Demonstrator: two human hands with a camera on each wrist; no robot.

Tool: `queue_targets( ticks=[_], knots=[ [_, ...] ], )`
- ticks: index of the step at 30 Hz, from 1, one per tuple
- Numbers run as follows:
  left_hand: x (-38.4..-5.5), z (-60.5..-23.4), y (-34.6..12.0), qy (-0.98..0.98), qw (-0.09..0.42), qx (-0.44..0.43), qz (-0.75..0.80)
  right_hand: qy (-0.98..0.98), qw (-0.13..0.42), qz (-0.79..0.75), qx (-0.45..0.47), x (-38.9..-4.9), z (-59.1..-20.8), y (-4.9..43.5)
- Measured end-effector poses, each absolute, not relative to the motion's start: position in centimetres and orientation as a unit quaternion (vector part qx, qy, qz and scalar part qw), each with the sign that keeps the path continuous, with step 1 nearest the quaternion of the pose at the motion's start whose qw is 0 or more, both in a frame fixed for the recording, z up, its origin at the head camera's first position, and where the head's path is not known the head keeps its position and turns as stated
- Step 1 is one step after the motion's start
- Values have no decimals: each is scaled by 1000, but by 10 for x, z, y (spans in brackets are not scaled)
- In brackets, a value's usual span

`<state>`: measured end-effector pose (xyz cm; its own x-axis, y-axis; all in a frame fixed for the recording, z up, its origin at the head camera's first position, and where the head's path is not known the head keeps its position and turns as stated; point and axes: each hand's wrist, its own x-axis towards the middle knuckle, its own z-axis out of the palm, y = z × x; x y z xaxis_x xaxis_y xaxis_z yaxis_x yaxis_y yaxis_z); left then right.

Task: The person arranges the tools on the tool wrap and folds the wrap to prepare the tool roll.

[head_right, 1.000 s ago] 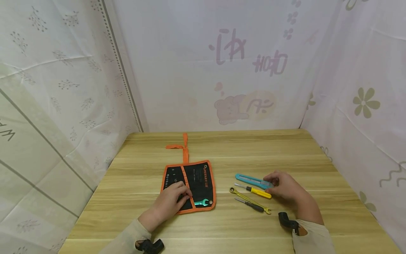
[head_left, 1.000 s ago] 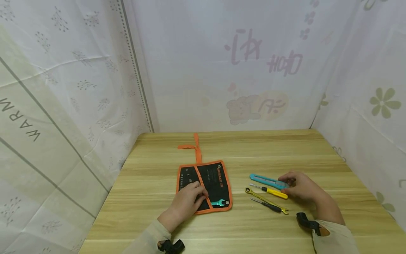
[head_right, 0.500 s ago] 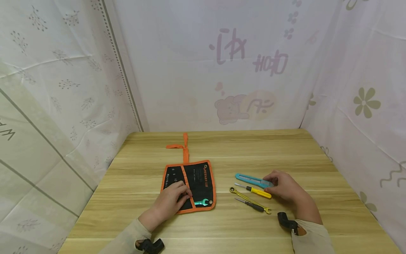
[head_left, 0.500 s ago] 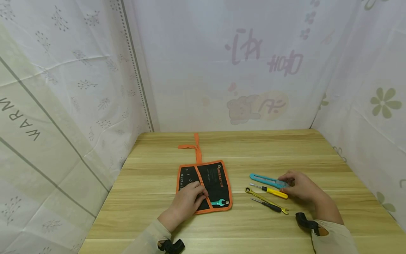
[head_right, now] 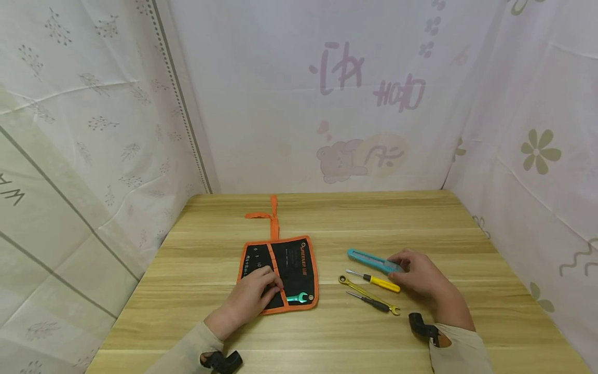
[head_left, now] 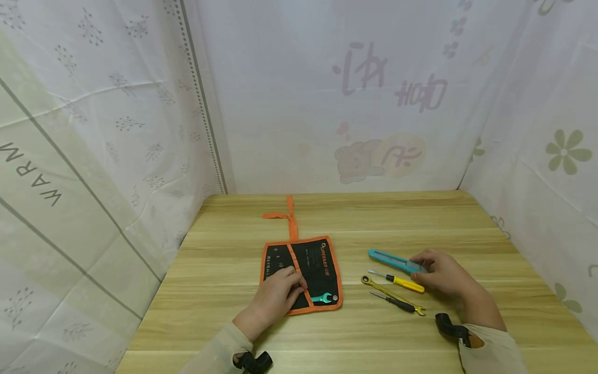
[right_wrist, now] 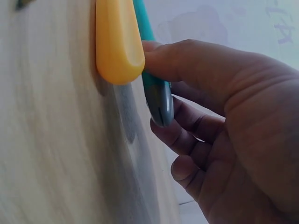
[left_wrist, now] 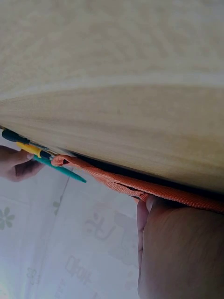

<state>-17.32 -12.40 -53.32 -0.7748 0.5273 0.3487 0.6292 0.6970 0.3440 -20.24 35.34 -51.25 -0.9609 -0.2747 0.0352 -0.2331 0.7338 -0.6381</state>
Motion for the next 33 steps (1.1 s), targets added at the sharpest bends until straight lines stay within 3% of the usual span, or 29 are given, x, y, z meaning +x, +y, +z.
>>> queue_targets(
  ticks=[33],
  knots=[
    [-172,-531,-125,-914,105,-313,-234,919,-16,-342,-196,-209,-496,306]
  ],
)
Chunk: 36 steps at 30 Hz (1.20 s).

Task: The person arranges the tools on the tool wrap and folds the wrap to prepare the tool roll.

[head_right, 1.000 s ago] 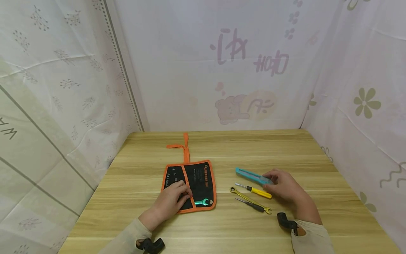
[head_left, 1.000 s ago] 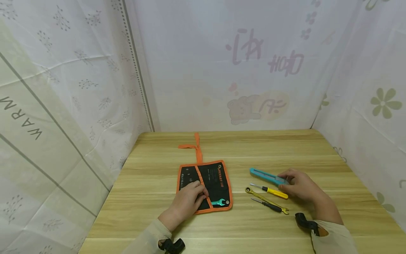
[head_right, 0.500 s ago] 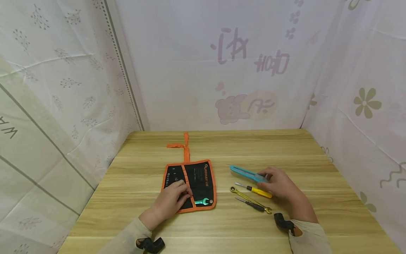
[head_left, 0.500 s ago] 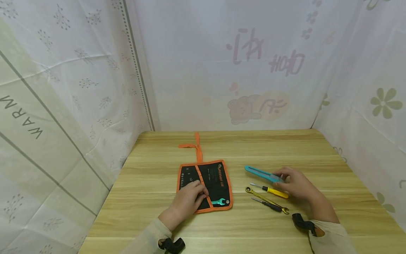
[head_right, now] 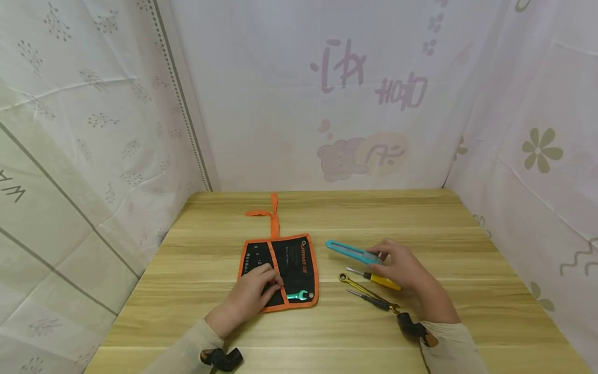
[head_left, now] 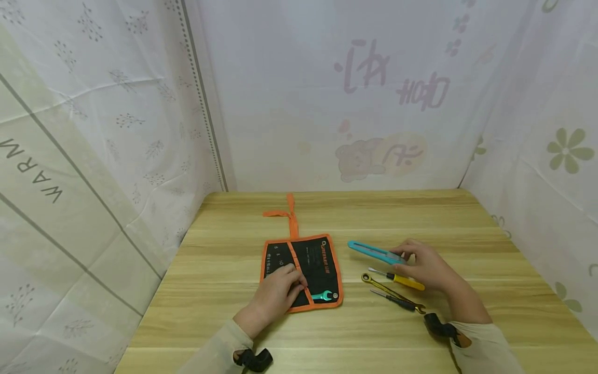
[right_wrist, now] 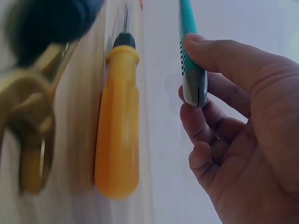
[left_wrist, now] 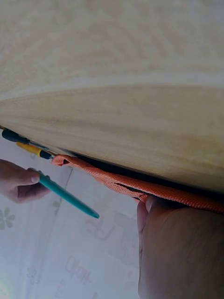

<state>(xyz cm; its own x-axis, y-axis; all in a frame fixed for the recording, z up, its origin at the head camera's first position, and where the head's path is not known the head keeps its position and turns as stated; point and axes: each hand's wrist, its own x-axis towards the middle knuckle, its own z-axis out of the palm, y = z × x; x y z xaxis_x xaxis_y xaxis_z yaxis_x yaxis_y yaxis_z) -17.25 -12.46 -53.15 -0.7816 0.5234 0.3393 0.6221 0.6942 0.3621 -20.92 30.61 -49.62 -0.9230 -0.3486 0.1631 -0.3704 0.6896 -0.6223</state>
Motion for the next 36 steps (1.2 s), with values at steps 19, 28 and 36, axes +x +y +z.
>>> queue_targets(
  ticks=[19,28,36],
  knots=[
    [-172,-531,-124,-915,106,-307,-240,-897,-6,349,271,-206,-489,266],
    [-172,-531,-125,-914,110,-310,-237,-900,-53,359,242,-202,-485,245],
    [-172,-529,-124,-915,107,-309,-235,-894,-51,347,278,-202,-489,236]
  ],
)
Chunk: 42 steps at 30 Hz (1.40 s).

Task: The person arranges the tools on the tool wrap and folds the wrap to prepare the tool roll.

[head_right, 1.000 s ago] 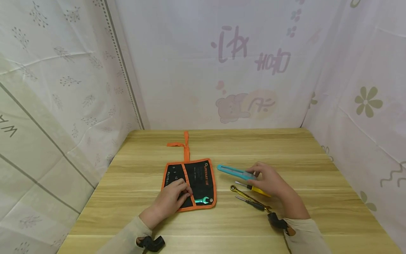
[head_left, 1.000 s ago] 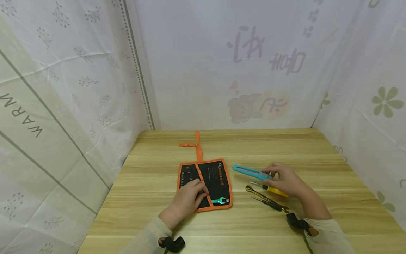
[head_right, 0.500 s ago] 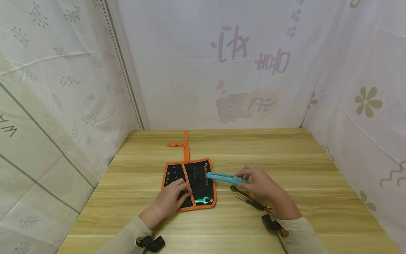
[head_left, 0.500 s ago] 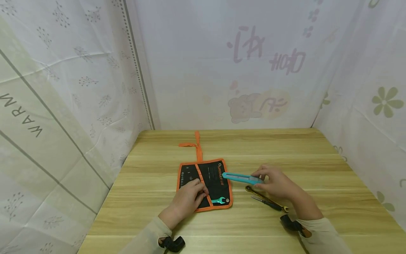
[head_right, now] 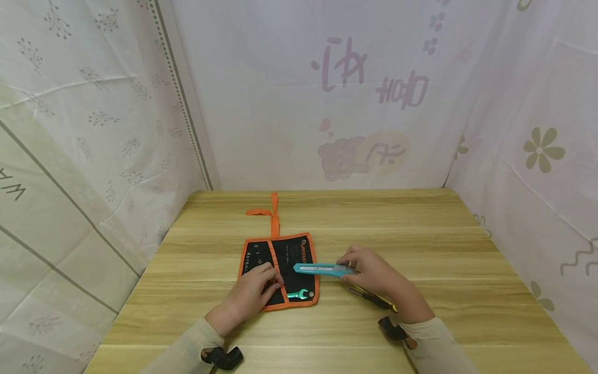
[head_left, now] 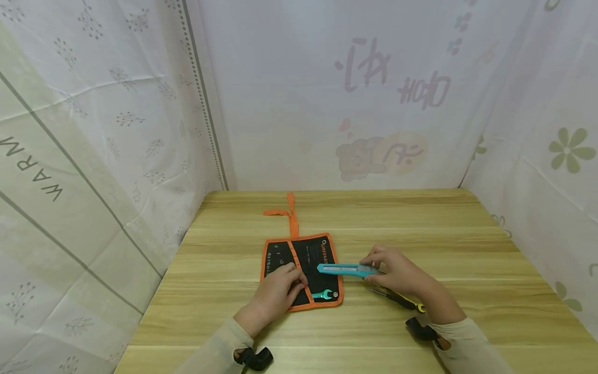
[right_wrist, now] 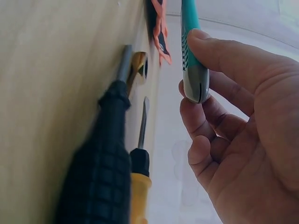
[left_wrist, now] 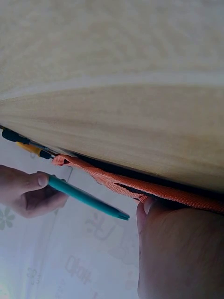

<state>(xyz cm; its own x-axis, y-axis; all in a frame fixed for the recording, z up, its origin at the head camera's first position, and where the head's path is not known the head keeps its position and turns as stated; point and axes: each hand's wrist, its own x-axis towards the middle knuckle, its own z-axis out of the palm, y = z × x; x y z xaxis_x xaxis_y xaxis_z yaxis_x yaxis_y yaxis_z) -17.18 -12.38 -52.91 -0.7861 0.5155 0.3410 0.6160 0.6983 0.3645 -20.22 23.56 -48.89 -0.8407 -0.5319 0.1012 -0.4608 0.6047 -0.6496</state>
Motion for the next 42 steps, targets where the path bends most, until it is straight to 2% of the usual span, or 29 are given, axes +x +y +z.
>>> queue_targets(
  ticks=[8,42],
  knots=[
    [-173,-531,-124,-916,105,-310,-232,894,67,-342,-283,-202,-493,226],
    [-172,-531,-125,-911,117,-325,-225,900,73,-286,-322,-206,-497,202]
  ],
)
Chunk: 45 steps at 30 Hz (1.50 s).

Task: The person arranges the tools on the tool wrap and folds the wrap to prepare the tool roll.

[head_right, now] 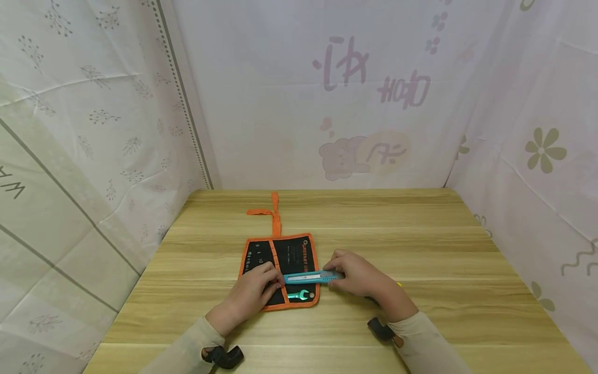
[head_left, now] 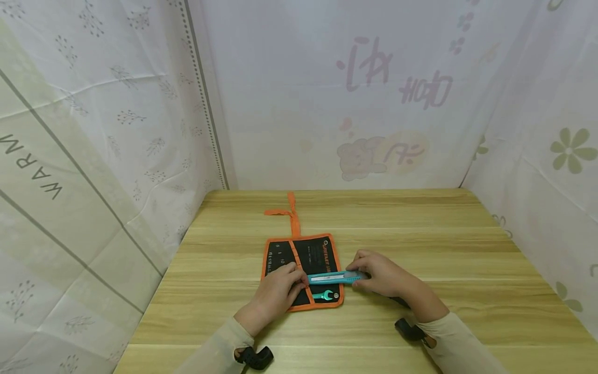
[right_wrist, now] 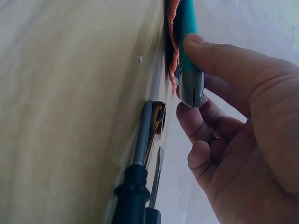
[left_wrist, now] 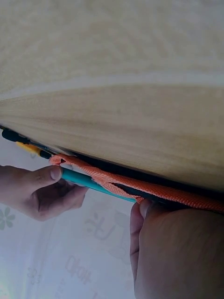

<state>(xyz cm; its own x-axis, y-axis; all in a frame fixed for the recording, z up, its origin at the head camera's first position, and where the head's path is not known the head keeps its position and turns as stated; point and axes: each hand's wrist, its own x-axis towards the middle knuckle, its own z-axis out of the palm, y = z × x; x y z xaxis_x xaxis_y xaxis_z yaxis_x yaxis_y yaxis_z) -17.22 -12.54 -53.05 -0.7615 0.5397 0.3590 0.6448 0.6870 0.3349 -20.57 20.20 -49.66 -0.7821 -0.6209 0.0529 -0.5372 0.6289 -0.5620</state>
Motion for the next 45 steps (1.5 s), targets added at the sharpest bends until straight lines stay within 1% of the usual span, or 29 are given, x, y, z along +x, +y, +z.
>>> queue_targets(
  ticks=[12,26,36,45],
  knots=[
    [-172,-530,-125,-907,121,-332,-227,896,84,-289,-326,-206,-498,196],
    [-172,-531,-125,-903,127,-344,-224,896,81,-268,-344,-212,-499,192],
    [-172,-531,-126,-904,119,-346,-220,890,63,-261,-368,-214,-500,187],
    [-173,-531,-125,-904,126,-348,-214,891,70,-260,-365,-213,-497,179]
  ],
)
